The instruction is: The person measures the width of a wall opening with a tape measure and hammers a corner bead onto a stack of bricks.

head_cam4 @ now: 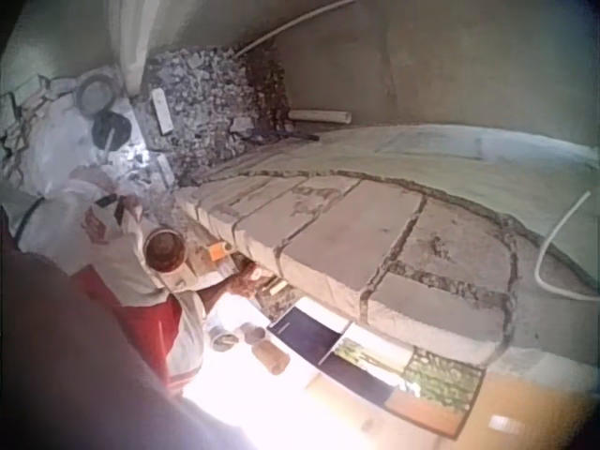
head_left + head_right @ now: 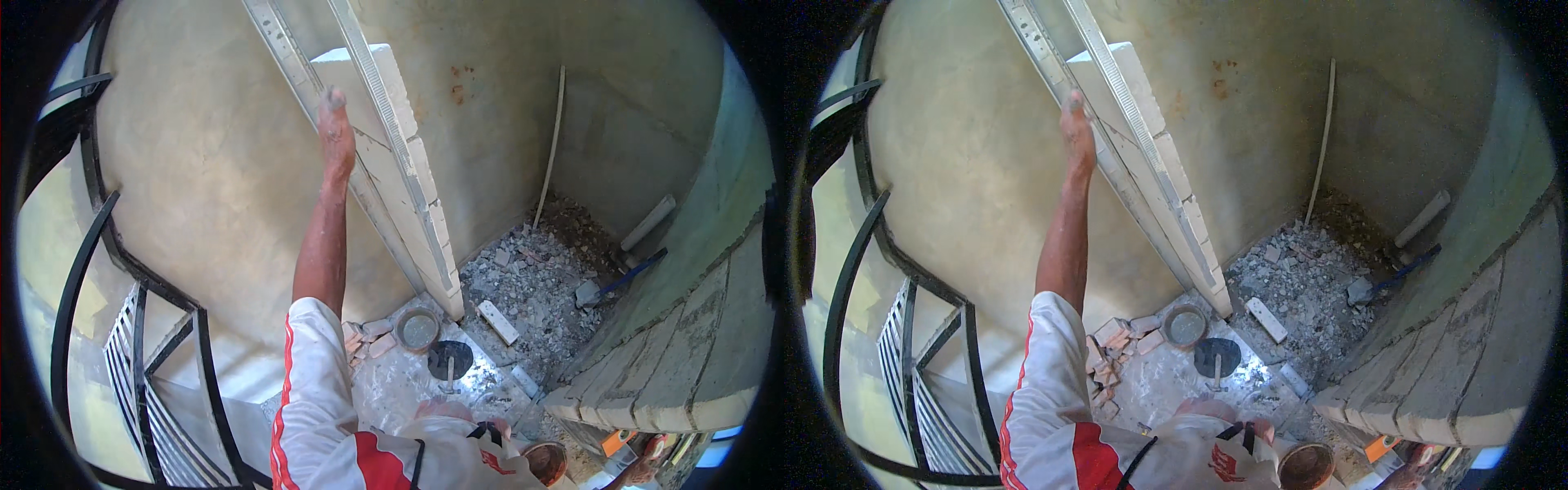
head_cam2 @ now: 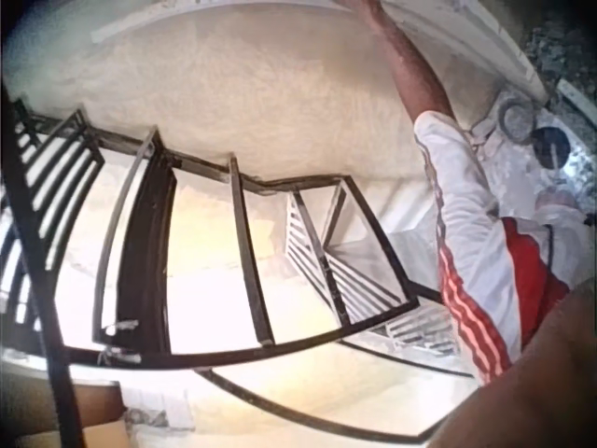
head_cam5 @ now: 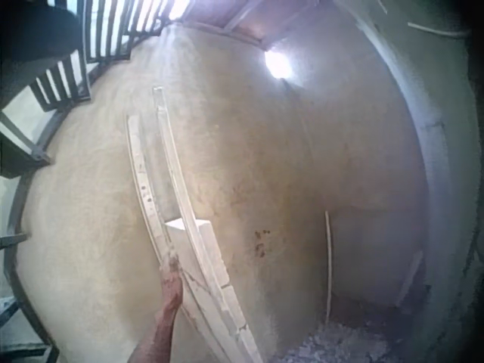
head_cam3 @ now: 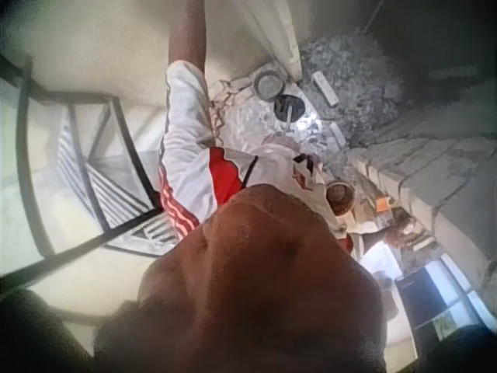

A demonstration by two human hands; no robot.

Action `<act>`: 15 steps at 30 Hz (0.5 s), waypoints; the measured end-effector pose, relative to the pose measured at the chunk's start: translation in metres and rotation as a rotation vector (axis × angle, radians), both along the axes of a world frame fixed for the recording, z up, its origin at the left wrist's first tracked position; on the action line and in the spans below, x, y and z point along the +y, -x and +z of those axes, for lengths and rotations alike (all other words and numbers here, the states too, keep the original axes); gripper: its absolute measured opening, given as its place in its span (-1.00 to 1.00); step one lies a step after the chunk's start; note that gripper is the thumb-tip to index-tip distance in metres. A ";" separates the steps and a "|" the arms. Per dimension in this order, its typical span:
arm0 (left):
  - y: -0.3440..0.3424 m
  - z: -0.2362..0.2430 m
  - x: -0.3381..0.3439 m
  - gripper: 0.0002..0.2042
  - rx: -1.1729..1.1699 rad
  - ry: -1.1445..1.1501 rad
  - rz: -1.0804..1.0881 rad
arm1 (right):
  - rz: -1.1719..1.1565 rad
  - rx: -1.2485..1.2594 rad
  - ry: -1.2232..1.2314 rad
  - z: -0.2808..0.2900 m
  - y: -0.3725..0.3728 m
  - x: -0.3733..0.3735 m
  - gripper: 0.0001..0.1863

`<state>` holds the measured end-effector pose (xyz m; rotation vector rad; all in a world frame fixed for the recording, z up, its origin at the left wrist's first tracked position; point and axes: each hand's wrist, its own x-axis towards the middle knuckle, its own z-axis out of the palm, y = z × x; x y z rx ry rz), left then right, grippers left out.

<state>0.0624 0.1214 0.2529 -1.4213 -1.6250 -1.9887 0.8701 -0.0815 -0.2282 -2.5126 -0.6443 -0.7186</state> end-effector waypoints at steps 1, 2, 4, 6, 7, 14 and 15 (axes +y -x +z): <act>0.010 0.009 0.006 -0.27 0.040 -0.056 -0.069 | 0.011 -0.006 -0.003 0.000 0.011 -0.011 -0.47; 0.019 0.015 0.011 -0.29 0.080 -0.114 -0.138 | 0.025 -0.005 -0.007 0.000 0.025 -0.020 -0.48; 0.014 0.040 0.014 -0.30 0.121 -0.130 -0.147 | 0.035 0.018 -0.003 -0.007 0.055 -0.045 -0.49; 0.022 0.056 0.021 -0.29 0.162 -0.155 -0.151 | 0.053 0.068 0.019 -0.018 0.088 -0.072 -0.50; 0.033 0.062 0.027 -0.28 0.092 -0.106 -0.226 | 0.066 0.102 0.037 -0.024 0.105 -0.084 -0.50; 0.075 0.071 0.048 -0.25 0.505 -0.002 -0.341 | 0.297 0.496 0.324 -0.078 0.240 -0.133 -0.54; 0.077 0.077 0.051 -0.25 0.511 -0.015 -0.355 | 0.359 0.557 0.356 -0.085 0.257 -0.131 -0.54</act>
